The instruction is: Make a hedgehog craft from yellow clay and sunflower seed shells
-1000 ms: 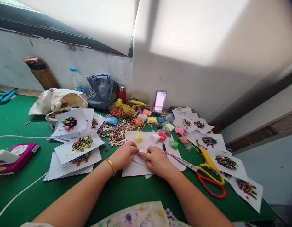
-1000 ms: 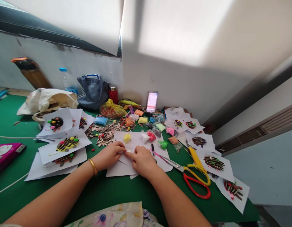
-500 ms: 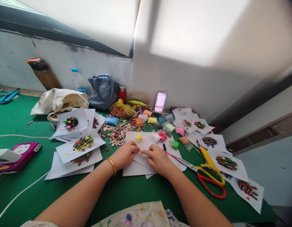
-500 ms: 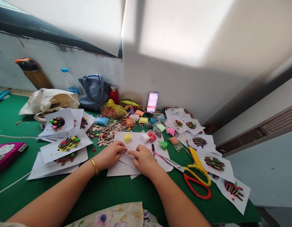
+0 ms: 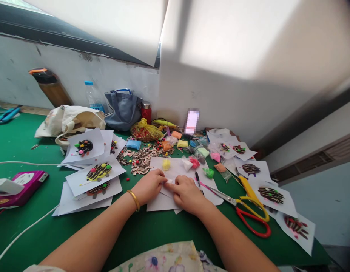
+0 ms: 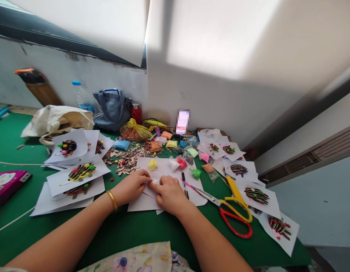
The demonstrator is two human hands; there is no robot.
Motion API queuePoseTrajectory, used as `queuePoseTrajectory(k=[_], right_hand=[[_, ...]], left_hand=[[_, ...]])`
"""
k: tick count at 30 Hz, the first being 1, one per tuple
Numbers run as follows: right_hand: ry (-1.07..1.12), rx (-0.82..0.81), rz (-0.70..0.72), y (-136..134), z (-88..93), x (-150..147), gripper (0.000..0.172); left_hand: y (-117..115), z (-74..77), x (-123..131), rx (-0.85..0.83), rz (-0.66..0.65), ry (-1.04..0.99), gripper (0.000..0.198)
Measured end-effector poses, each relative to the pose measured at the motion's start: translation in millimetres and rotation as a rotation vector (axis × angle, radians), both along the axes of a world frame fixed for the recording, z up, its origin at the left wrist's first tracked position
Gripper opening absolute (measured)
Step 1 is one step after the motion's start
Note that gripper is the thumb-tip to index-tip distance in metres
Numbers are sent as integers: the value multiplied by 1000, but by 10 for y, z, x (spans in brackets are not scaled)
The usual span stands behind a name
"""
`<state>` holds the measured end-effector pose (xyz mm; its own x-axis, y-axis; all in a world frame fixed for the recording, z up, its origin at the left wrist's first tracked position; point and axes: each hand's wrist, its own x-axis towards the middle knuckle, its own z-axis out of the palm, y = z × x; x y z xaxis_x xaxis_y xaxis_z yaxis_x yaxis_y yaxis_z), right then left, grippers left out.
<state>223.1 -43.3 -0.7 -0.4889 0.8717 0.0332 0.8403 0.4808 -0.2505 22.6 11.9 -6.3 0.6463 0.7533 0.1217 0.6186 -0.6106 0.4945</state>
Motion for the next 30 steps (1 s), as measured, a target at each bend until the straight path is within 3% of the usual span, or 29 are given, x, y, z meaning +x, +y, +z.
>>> queuePoseTrajectory(k=[8, 14, 19, 30], right_hand=[[-9, 38, -36, 3, -61, -78, 54], [166, 22, -15, 49, -86, 103, 45], [131, 14, 30, 76, -79, 167, 43], [280, -130, 85, 145, -33, 359, 37]], left_hand=[[7, -9, 2, 2, 1, -8, 33], [22, -4, -3, -24, 33, -34, 33], [41, -6, -37, -7, 8, -2, 31], [-101, 57, 66, 16, -15, 112, 33]])
